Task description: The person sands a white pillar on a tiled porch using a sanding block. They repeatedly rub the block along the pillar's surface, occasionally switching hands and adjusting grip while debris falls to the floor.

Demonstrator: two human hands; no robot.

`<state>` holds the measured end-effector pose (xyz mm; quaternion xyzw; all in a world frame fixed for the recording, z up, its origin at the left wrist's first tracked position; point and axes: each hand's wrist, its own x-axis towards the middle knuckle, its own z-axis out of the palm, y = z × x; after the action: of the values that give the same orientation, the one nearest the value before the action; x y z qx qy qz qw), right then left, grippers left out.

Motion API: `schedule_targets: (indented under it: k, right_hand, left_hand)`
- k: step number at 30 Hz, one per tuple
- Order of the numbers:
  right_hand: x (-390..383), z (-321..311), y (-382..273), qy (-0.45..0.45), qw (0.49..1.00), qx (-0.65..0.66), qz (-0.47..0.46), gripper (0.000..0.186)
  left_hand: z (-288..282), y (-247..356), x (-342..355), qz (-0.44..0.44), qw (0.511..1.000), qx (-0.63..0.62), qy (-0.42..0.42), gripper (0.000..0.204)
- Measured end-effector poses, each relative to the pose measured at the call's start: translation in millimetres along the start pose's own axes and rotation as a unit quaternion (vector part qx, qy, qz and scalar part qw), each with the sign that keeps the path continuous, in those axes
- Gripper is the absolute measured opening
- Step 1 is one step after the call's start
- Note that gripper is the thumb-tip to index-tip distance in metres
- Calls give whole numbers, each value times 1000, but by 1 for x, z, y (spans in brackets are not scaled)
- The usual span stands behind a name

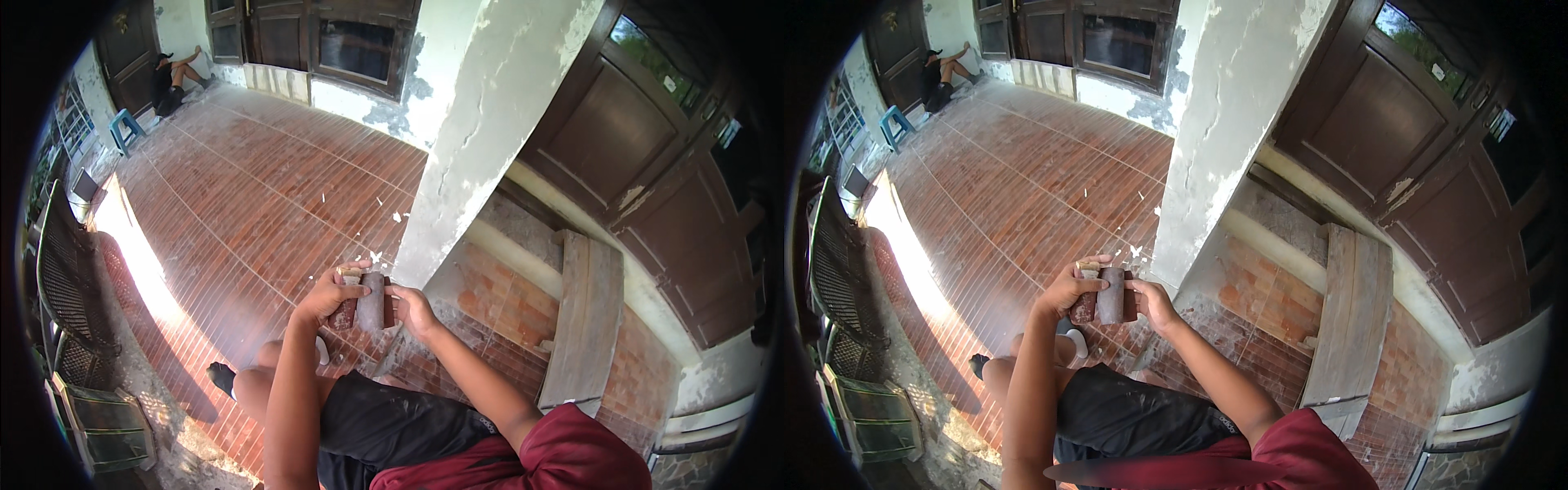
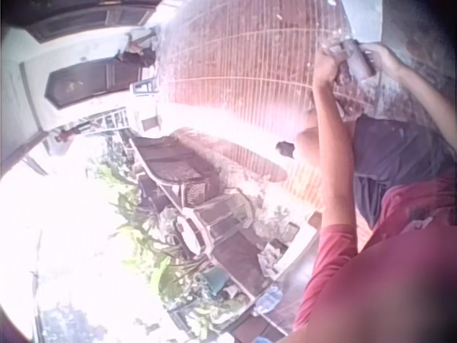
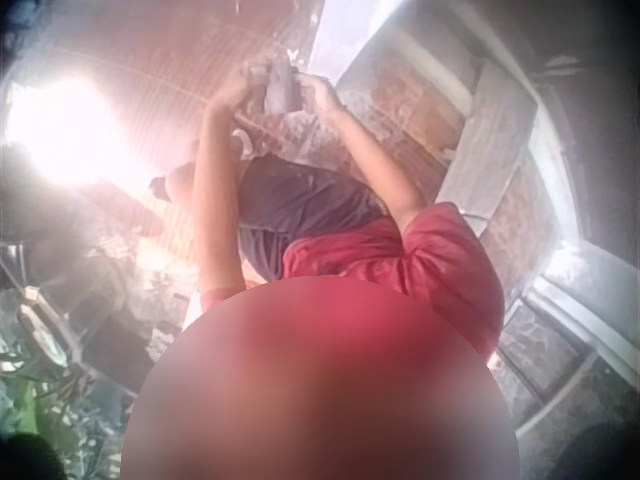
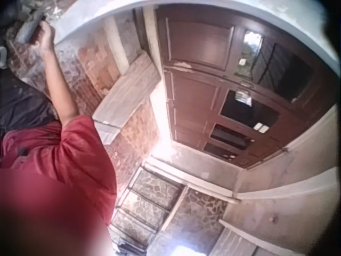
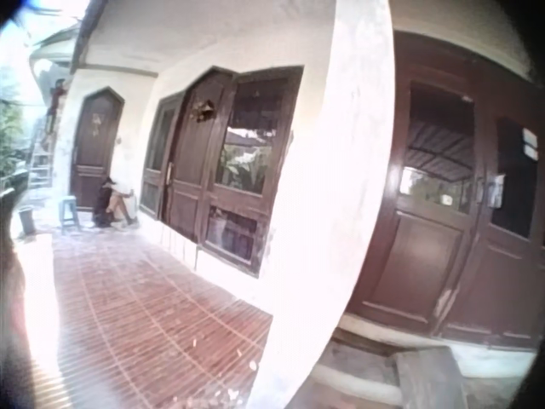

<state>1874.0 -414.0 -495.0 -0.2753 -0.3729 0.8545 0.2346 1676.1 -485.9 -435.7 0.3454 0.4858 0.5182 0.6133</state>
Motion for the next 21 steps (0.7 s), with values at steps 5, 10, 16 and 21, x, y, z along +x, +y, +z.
schedule_targets:
  k: [5,10,16,21]
  right_hand:
    - [-2,13,2,30,994,-102,1,38]
    - [-4,12,8,53,995,-76,-48,37]
    - [-9,14,-8,26,997,-18,-69,40]
    - [-11,18,-15,-12,996,56,-73,41]
  left_hand:
    - [-1,-10,9,19,999,25,-9,53]
    - [3,-14,10,29,998,44,33,47]
    - [1,-11,13,53,989,-78,114,30]
    - [4,-12,11,26,988,-72,131,31]
